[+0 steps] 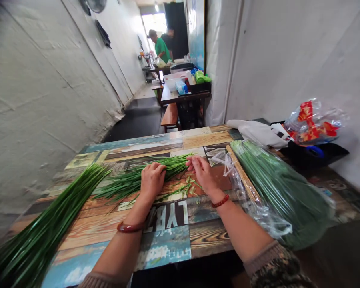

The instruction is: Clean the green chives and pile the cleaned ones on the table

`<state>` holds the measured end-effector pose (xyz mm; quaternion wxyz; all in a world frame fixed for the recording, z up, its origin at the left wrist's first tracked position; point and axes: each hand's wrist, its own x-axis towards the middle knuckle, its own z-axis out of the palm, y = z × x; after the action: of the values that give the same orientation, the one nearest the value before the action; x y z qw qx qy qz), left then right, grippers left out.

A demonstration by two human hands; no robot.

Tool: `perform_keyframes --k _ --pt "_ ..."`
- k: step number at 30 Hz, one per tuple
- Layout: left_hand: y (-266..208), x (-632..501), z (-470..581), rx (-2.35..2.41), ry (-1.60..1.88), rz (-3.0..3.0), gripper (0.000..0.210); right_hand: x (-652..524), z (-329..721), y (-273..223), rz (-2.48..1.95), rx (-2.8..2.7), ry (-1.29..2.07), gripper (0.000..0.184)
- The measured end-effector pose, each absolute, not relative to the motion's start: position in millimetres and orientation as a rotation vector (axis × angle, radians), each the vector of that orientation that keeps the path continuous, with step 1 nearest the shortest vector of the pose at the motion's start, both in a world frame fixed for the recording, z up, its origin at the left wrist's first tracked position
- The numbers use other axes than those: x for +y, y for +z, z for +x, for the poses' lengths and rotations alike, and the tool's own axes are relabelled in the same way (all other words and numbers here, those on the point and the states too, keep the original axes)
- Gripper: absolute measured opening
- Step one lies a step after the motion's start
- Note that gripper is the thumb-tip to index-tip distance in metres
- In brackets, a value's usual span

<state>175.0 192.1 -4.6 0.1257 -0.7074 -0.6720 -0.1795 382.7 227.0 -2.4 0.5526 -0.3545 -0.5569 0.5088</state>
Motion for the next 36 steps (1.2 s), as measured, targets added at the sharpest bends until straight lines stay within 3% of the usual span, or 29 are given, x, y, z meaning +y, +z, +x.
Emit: perform_keyframes --k 19,31,36 --pt "-11.2 190.7 170.6 -1.992 -0.572 -2.102 0.013 221.9 380.2 -12.0 -0.876 -1.348 1.274 0.039" --pt "-7.4 189.1 175.5 -2.07 -0.928 -2.121 0.006 218.9 378.8 -7.4 -0.854 -1.371 1.297 0.038" --pt "-5.9 188.8 178.3 -2.09 -0.898 -2.206 0.007 217.2 377.7 -3.0 -0.861 -1.372 1.309 0.041"
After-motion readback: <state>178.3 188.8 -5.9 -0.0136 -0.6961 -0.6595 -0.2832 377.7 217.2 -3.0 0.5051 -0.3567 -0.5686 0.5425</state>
